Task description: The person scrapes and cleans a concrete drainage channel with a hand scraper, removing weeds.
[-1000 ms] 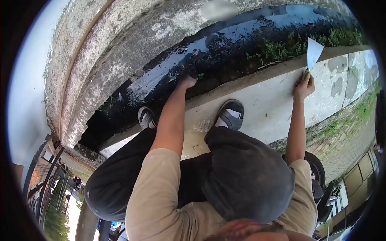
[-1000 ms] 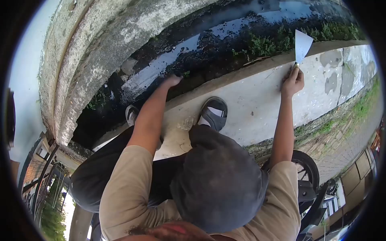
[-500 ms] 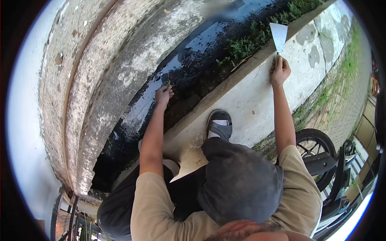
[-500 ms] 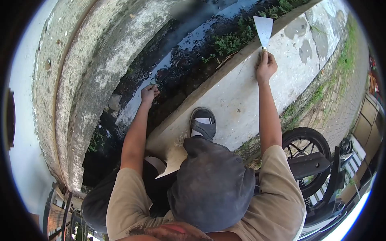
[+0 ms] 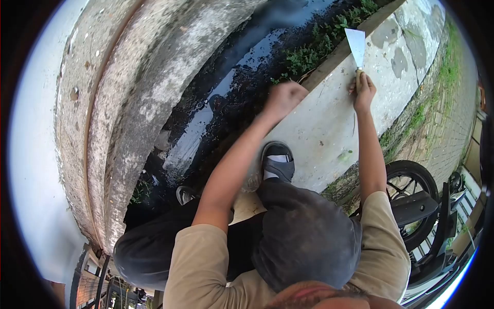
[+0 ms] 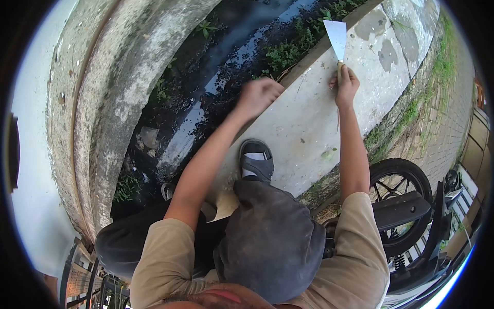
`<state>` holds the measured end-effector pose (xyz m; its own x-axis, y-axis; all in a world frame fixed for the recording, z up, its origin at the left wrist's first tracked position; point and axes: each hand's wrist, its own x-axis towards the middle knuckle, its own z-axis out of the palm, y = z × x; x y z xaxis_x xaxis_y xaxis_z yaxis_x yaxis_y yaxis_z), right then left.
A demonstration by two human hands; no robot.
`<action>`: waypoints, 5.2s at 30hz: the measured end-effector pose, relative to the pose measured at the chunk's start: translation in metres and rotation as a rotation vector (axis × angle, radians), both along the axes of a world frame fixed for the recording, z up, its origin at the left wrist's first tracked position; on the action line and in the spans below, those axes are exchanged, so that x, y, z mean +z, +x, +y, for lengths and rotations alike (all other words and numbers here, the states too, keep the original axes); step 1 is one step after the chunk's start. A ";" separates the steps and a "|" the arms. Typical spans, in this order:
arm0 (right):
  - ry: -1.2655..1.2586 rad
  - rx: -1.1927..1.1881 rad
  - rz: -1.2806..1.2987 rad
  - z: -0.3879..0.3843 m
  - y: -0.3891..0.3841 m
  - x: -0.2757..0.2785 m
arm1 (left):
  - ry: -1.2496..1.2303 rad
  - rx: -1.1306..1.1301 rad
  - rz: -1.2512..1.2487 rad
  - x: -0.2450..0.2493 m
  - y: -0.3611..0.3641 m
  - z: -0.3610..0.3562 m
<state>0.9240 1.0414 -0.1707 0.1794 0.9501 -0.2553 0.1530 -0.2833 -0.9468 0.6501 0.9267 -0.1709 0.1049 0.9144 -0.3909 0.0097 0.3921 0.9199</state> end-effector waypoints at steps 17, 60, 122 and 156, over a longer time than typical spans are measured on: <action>0.065 -0.158 -0.225 -0.012 -0.024 -0.006 | -0.653 -0.158 0.507 -0.195 -0.002 0.024; 0.138 -0.149 -0.507 -0.014 -0.021 -0.013 | -0.305 -0.045 0.495 -0.135 0.072 0.167; 0.138 -0.136 -0.517 -0.013 -0.025 -0.006 | 0.079 0.040 0.469 -0.138 0.101 0.180; 0.178 -0.132 -0.581 -0.013 -0.027 -0.003 | -0.558 0.655 0.494 -0.157 0.078 0.139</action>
<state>0.8973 1.0286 -0.1734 0.3605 0.9294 0.0792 0.6316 -0.1807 -0.7539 0.7278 1.0659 -0.3283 -0.6466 0.4051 -0.6463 -0.0309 0.8327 0.5529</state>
